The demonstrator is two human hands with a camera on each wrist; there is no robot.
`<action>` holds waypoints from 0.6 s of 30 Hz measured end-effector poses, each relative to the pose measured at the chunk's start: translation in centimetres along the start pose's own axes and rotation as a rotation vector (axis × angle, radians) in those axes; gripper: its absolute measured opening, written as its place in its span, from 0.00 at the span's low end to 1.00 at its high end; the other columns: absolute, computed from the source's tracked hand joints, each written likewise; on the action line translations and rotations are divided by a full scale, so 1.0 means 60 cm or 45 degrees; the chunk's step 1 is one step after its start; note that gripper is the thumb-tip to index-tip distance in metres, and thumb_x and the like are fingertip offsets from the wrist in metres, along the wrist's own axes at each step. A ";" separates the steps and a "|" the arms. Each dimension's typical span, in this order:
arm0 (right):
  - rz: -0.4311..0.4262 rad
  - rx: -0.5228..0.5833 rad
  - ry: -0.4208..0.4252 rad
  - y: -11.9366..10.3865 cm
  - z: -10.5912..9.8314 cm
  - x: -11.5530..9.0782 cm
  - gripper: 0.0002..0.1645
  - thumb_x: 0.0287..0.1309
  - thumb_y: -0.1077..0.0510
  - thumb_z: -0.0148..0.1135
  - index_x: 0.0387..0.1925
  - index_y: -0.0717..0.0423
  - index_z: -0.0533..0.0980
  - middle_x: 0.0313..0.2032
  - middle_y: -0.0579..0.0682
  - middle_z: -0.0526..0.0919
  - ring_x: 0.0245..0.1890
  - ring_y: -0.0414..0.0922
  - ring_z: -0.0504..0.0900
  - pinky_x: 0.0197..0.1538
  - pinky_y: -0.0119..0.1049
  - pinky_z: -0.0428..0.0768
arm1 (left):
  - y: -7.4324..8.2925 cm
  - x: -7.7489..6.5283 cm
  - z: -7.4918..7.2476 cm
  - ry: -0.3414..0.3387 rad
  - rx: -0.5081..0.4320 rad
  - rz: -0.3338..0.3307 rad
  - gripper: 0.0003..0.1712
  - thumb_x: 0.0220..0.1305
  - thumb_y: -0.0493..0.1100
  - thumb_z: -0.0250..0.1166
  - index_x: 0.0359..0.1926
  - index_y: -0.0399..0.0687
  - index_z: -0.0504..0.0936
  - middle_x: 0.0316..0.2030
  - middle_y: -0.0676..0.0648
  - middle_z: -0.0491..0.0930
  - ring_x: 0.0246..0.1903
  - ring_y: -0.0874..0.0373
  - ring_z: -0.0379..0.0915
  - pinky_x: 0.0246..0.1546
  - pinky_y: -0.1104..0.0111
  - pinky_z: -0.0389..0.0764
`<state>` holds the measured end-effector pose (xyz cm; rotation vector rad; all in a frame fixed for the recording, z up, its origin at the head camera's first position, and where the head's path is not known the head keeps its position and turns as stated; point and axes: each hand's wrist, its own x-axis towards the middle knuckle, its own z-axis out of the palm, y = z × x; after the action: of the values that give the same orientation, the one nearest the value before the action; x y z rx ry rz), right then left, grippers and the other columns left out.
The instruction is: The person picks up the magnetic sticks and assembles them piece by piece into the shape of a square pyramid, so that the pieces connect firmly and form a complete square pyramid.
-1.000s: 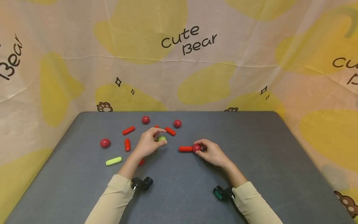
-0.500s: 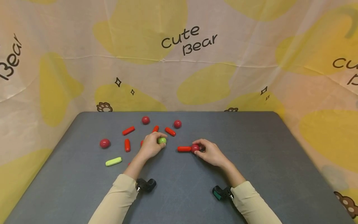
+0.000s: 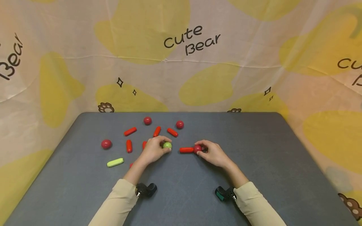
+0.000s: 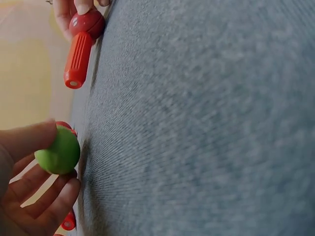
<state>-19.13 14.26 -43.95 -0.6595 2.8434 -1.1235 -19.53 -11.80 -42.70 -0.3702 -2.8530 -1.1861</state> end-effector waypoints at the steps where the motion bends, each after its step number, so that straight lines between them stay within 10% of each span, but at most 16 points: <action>1: -0.001 0.001 0.002 0.000 0.000 0.000 0.18 0.51 0.58 0.65 0.46 0.52 0.78 0.35 0.46 0.80 0.33 0.41 0.77 0.36 0.31 0.72 | 0.001 -0.001 0.001 0.000 -0.013 0.001 0.15 0.46 0.39 0.71 0.40 0.48 0.84 0.35 0.49 0.82 0.31 0.59 0.75 0.34 0.67 0.75; 18: 0.061 0.029 0.002 -0.007 0.006 0.004 0.18 0.51 0.59 0.66 0.46 0.53 0.78 0.34 0.46 0.80 0.32 0.41 0.75 0.33 0.30 0.71 | 0.019 -0.006 0.027 -0.057 -0.114 0.018 0.14 0.46 0.38 0.72 0.39 0.48 0.84 0.31 0.51 0.82 0.30 0.61 0.77 0.32 0.68 0.75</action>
<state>-19.16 13.67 -43.88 -0.5859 2.8270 -1.1483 -18.83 -9.94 -43.11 -0.4244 -2.8363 -1.3229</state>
